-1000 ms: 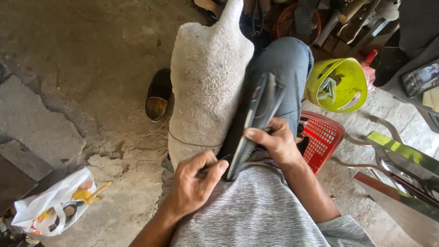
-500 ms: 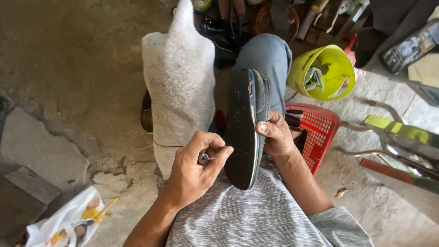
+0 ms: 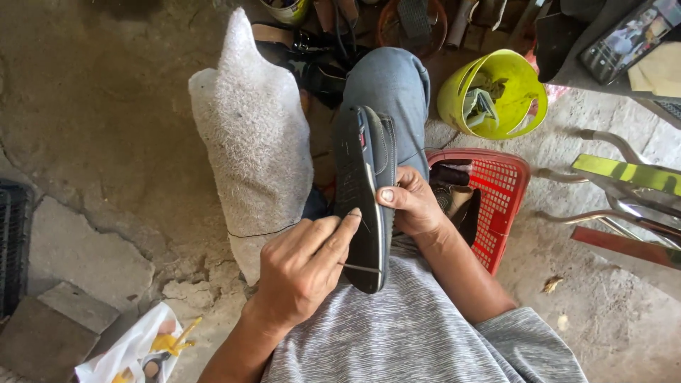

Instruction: Hand-stitching the sole of a leather shoe using a stitching awl and thread in a repair shop.

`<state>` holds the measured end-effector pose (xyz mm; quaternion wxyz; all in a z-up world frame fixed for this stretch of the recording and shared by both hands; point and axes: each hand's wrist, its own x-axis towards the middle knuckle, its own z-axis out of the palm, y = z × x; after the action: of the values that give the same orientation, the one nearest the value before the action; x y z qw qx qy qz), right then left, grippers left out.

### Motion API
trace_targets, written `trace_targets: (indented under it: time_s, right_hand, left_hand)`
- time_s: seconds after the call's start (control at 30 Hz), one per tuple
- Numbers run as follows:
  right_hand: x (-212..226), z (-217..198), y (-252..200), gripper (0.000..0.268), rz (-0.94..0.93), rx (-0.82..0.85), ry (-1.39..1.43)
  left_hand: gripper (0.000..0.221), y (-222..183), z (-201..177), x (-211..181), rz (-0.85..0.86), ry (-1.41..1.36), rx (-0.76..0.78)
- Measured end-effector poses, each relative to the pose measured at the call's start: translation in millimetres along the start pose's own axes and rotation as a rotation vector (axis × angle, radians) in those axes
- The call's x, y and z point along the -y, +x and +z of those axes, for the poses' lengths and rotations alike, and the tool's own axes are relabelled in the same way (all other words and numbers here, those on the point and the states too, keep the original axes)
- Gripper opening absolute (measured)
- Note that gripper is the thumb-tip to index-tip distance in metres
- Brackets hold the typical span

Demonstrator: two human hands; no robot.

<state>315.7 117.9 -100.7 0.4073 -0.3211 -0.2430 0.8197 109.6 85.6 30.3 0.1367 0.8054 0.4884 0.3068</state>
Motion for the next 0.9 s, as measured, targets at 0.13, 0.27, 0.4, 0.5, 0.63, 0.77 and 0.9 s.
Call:
trace_targets:
  time_s: [0.13,0.27,0.4,0.5,0.63,0.77,0.9]
  right_hand:
    - [-0.7,3.0,3.0,0.020,0.019,0.007,-0.039]
    - [-0.8,6.2,10.7,0.021,0.074,0.012,-0.207]
    - [-0.5,12.3,19.2,0.025,0.193,-0.022,-0.391]
    - [7.0,22.8,23.2,0.024,0.199,0.001,-0.505]
    - [44.4,53.5,25.5,0.057,0.304,-0.064,-0.713]
    - [80.2,63.4,21.9,0.045,0.151,0.211,-1.037]
    - [102.8,45.9,10.4,0.038,0.147,0.289,-1.429]
  left_hand:
    - [0.017,-4.4,2.8,3.1,-0.032,0.001,0.066]
    - [0.006,-13.4,-8.0,5.7,-0.272,-0.287,0.123]
    - [0.007,-33.2,-50.7,25.4,-0.476,-1.032,0.445]
    - [0.013,-101.1,-67.9,58.0,-0.619,-0.829,0.508]
    - [0.021,-209.0,-85.5,109.4,-1.258,-0.343,0.576]
    - [0.031,-318.7,-91.8,161.5,-1.326,0.246,0.453]
    - [0.039,-364.5,-82.5,185.7,-1.467,0.599,0.674]
